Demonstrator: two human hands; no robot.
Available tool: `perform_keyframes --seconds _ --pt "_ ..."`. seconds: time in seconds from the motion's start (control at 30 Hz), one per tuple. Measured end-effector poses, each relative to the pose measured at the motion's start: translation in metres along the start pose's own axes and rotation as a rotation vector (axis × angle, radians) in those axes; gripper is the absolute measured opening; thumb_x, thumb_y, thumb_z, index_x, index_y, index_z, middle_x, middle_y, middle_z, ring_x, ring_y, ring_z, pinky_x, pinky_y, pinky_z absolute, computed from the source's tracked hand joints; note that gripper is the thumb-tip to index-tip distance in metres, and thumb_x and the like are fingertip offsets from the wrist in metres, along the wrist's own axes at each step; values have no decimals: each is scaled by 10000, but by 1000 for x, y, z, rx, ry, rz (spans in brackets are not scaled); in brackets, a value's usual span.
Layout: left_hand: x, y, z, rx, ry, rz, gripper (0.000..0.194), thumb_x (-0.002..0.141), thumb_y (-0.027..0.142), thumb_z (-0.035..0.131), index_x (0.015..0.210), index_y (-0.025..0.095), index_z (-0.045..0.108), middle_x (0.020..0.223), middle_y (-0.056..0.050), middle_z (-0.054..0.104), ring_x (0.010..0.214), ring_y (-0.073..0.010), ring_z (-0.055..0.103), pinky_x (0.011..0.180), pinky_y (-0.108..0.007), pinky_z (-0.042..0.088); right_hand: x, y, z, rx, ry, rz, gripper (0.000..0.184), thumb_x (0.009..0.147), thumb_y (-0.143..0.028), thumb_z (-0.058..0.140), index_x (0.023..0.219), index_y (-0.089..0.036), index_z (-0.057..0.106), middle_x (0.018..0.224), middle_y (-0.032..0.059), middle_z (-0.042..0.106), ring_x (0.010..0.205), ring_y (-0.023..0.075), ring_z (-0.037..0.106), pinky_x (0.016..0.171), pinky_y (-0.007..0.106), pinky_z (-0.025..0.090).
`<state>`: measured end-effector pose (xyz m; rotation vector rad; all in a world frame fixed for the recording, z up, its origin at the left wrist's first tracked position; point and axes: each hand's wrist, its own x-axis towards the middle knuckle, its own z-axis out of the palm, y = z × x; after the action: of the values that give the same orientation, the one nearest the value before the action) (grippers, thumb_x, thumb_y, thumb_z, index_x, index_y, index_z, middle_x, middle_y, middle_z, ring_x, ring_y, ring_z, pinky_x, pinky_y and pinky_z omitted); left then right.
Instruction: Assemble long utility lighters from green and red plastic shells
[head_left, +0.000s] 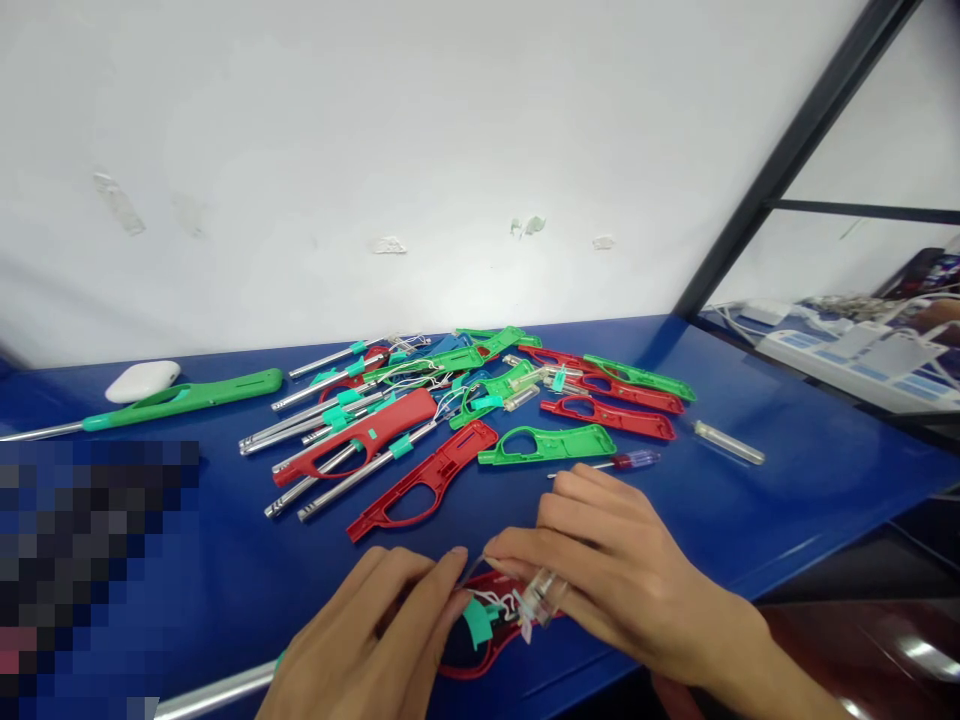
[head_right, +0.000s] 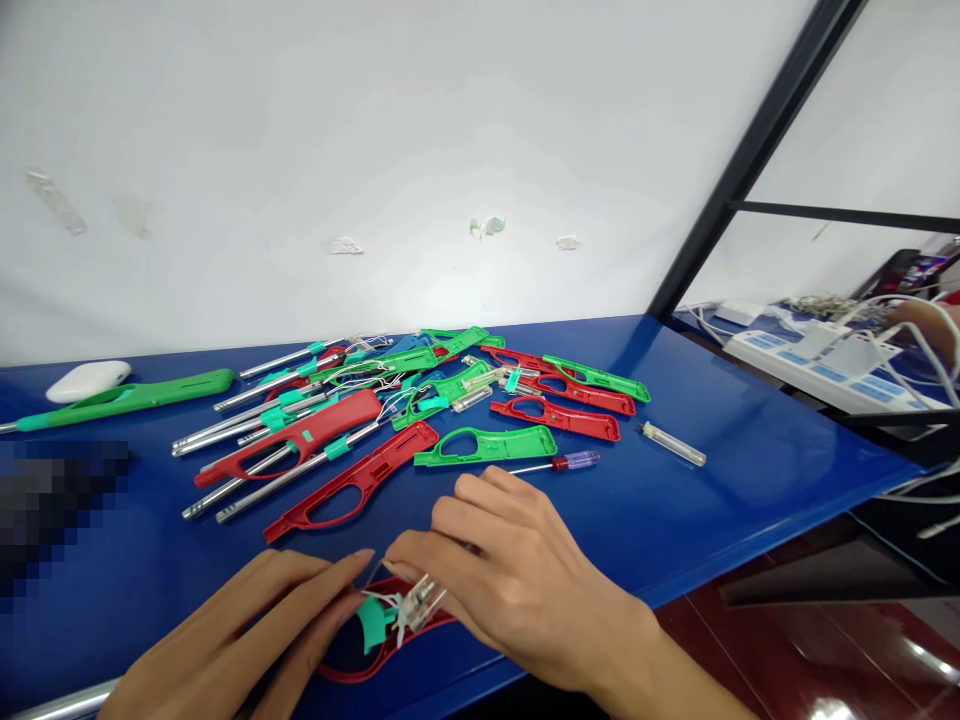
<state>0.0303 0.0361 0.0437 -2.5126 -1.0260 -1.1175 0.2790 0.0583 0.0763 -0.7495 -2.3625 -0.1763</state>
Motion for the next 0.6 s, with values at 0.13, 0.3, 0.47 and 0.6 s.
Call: perform_keyframes --seconds 0.13,0.3,0.47,0.6 --pt "-3 -1 2 16 -122 -19 329 1142 189 341 1197 244 661 911 19 681 711 -83 716 635 -173 578 -1 -1 1 13 7 -10 413 1196 -269 343 1113 -176 737 772 -5 636 708 172 534 761 327 415" --pt "-11 1 6 54 -173 -8 301 1042 77 405 1150 234 637 924 -3 658 719 -133 702 622 -245 605 -7 1 2 78 -52 64 326 1188 -291 376 1172 -237 697 826 -16 657 764 172 600 841 313 470" --pt "-8 3 8 111 -136 2 273 1045 87 445 1189 209 642 998 -25 721 829 -171 734 718 -299 626 -14 0 -3 225 -196 327 356 1070 -412 665 1384 -305 535 1233 22 720 1139 201 691 985 323 520" --pt "-5 5 7 119 -94 7 270 1066 99 415 1156 207 646 970 -13 752 828 -173 746 741 -309 630 -15 -1 -7 332 -242 397 187 1138 -301 515 1323 -313 501 1264 7 704 1141 157 688 1002 292 526"
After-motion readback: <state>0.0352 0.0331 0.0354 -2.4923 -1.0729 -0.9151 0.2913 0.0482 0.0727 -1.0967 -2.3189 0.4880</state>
